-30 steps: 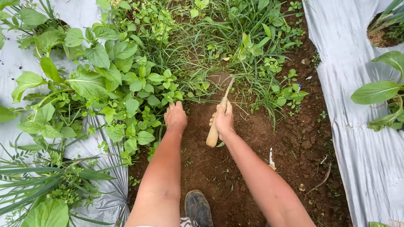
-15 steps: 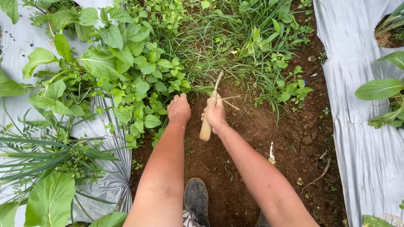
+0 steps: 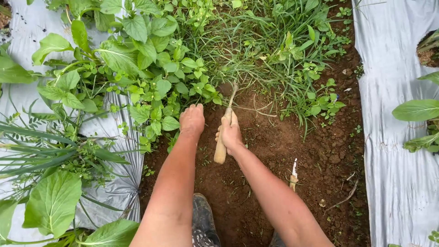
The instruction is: The person uses a hand hoe to remove weeds from the soil between rows of crops in a garden. They repeatedly strike the ground to loosen the soil and pull out the unwanted plants by hand, gathering them into a pile.
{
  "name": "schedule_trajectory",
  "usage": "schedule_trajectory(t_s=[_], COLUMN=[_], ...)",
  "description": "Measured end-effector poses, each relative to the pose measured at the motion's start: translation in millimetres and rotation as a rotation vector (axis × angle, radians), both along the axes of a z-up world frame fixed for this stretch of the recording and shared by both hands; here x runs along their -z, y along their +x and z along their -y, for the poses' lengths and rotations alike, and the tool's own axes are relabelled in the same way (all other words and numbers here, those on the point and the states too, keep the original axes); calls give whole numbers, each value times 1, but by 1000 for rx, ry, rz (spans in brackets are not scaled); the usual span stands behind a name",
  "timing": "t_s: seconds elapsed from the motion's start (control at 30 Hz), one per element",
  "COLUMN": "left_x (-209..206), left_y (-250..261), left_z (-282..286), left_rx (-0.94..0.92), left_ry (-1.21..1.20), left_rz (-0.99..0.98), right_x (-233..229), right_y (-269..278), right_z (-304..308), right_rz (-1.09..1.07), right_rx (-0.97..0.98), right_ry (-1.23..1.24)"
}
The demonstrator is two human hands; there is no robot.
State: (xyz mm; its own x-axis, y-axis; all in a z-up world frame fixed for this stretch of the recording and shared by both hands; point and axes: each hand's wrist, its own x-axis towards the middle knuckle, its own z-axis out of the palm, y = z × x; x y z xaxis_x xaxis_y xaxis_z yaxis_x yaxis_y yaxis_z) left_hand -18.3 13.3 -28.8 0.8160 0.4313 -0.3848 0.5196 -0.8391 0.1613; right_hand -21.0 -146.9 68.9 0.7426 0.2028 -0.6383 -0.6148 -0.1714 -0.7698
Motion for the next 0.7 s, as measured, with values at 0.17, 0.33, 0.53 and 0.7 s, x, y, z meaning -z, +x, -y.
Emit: schedule_trajectory(t_s=[0.17, 0.33, 0.53, 0.7], left_x=[-3, 31, -30, -32], left_y=[-1, 2, 4, 4], left_z=[-9, -26, -11, -1], left_rx=[-57, -103, -69, -88], left_ry=[-14, -62, -43, 152], left_rz=[-71, -96, -18, 22], right_x=[14, 53, 19, 20], right_y=[29, 46, -7, 7], right_z=[2, 1, -10, -14], right_rz=[95, 150, 79, 74], right_rx=[163, 507, 181, 243], right_ry=[23, 43, -72, -5])
